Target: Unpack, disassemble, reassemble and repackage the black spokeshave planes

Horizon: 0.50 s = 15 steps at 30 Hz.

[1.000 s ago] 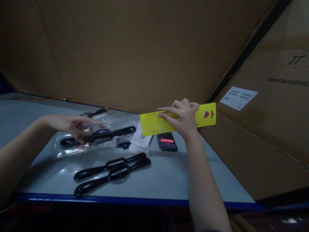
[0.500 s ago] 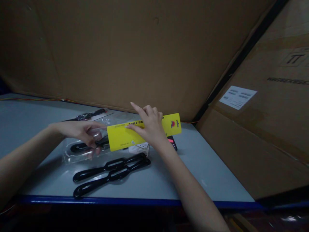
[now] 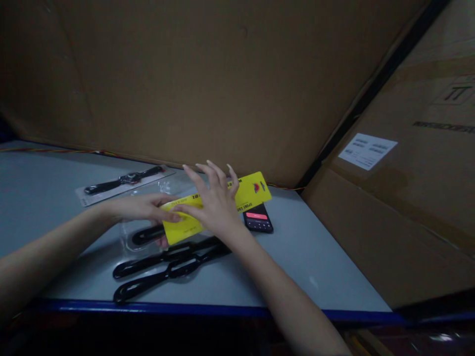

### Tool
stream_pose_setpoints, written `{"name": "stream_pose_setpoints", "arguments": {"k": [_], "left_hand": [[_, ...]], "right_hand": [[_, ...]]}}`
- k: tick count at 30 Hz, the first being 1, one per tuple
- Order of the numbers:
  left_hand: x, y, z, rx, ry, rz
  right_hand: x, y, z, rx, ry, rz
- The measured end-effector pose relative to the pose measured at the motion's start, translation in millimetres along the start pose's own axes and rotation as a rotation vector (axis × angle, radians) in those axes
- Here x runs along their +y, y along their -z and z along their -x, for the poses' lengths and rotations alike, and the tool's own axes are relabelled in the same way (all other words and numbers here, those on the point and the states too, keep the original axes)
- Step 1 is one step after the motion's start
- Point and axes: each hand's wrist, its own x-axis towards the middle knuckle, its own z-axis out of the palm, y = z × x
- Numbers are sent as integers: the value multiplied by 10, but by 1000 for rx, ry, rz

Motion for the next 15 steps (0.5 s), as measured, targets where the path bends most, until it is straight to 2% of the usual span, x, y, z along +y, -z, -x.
{"name": "stream_pose_setpoints", "arguments": {"k": [2, 5, 6, 8, 11, 15], "left_hand": [[12, 30, 41, 11, 21, 41], [19, 98, 105, -4, 7, 115], [20, 119, 117, -6, 12, 142], [28, 146, 129, 5, 59, 198], [66, 151, 131, 57, 194, 268], [102, 123, 134, 71, 302, 285]], "right_hand": [[228, 39, -41, 91, -103, -29], [666, 33, -95, 278, -395, -181], [786, 3, -103, 264, -461, -308], [925, -98, -103, 119, -518, -650], [862, -282, -71, -32, -555, -942], [588, -389, -15, -94, -486, -949]]}}
